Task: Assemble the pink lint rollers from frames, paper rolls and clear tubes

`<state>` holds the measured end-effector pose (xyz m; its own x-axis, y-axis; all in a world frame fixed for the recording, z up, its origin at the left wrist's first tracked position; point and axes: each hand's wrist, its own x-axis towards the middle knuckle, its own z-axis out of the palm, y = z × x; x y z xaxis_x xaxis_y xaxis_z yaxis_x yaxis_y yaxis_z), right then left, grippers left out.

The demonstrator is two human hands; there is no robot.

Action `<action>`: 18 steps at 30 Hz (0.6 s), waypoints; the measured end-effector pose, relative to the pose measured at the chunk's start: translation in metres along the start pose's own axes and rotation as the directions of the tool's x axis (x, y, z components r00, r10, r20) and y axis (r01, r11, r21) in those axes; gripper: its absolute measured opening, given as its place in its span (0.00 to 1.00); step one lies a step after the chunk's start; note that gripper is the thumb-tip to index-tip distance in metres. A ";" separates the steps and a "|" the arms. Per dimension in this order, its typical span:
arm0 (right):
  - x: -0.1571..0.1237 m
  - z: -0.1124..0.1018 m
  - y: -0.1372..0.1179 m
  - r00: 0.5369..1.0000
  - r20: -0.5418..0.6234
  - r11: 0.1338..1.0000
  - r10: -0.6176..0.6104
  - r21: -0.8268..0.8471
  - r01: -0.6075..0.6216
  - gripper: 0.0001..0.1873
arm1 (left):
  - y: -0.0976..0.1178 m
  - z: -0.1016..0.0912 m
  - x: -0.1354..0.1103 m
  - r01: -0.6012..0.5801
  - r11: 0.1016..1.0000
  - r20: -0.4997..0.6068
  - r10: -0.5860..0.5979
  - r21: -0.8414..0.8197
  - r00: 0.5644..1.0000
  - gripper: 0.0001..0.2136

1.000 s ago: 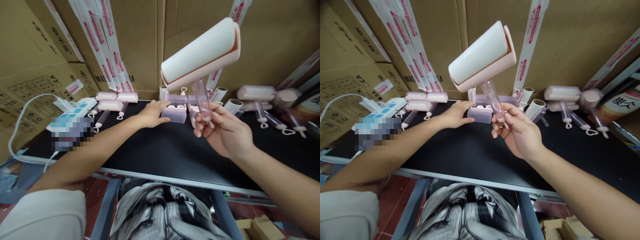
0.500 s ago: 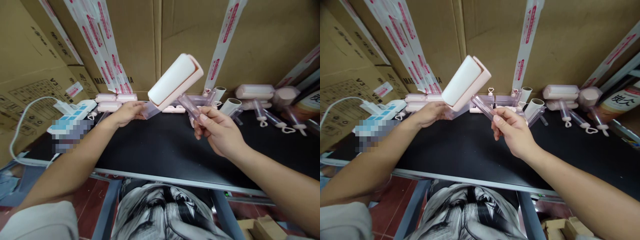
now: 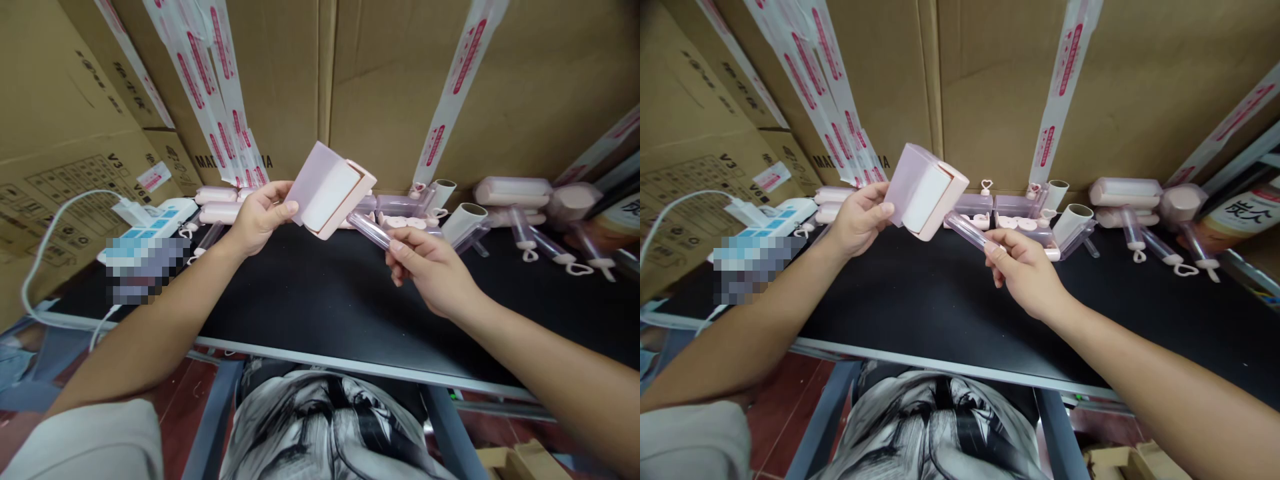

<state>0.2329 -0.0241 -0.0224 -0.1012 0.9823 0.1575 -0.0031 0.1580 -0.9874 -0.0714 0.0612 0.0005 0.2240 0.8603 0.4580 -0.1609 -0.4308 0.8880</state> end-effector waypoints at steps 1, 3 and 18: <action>0.000 0.000 0.001 1.000 0.004 1.000 -0.004 -0.003 0.004 0.22 | -0.002 -0.002 0.001 -0.022 0.999 0.003 0.022 0.022 1.000 0.25; 0.001 -0.001 0.003 1.000 0.016 1.000 -0.015 -0.012 0.015 0.22 | -0.004 -0.004 0.003 -0.055 0.997 0.018 0.054 0.055 0.998 0.26; -0.002 -0.001 0.007 0.991 0.077 0.983 -0.112 -0.140 0.122 0.19 | 0.001 0.005 -0.006 -0.009 0.986 0.169 -0.020 0.168 0.985 0.38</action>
<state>0.2341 -0.0247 -0.0300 -0.1764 0.9479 0.2654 0.1242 0.2889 -0.9493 -0.0684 0.0546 -0.0016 0.3867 0.8102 0.4405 0.0013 -0.4781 0.8783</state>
